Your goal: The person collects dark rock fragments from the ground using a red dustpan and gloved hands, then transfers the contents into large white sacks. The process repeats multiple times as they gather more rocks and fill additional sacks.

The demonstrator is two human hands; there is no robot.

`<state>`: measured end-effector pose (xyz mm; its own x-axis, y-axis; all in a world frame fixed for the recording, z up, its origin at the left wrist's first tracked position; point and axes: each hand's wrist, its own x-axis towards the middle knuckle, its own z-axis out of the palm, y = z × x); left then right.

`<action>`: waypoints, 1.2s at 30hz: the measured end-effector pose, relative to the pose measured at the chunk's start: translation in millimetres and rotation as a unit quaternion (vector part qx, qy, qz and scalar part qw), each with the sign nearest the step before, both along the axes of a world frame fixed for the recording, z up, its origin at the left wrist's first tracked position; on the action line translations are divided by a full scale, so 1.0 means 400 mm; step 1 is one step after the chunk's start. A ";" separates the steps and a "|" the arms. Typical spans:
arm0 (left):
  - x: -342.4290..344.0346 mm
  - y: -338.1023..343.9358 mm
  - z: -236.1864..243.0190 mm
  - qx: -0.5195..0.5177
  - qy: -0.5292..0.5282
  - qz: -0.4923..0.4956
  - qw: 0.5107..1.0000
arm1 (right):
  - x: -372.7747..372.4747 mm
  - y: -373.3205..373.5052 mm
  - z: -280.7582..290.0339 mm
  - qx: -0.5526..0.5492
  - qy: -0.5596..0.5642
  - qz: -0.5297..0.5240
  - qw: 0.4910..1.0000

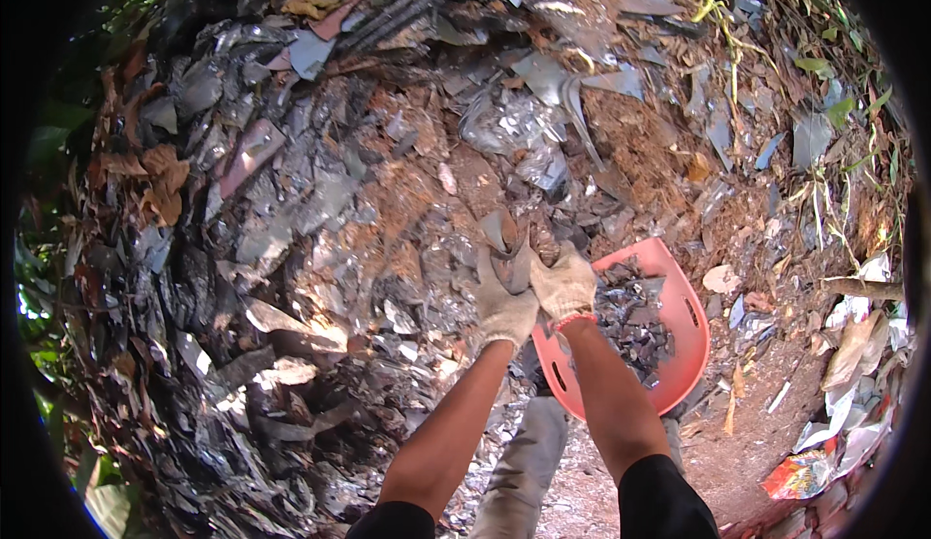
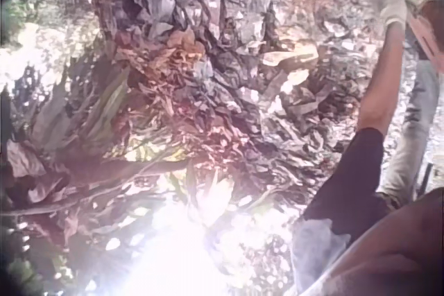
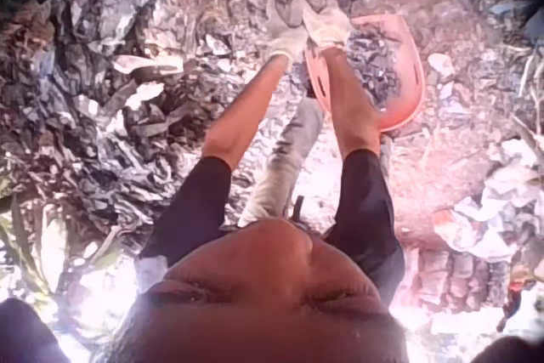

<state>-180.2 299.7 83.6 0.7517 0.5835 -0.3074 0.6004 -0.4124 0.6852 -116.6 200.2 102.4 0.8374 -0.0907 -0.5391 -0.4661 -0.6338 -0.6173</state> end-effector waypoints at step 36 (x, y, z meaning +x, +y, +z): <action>0.022 -0.232 0.068 -0.230 -0.015 0.142 0.963 | -0.754 -1.398 -0.405 -0.366 0.207 -0.109 0.901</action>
<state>-171.6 206.9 110.7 0.5955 0.5735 -0.5626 0.6206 0.1164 0.7755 -418.2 -358.9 -59.5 0.4974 -0.6871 -0.5296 -0.7232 -0.6656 0.1844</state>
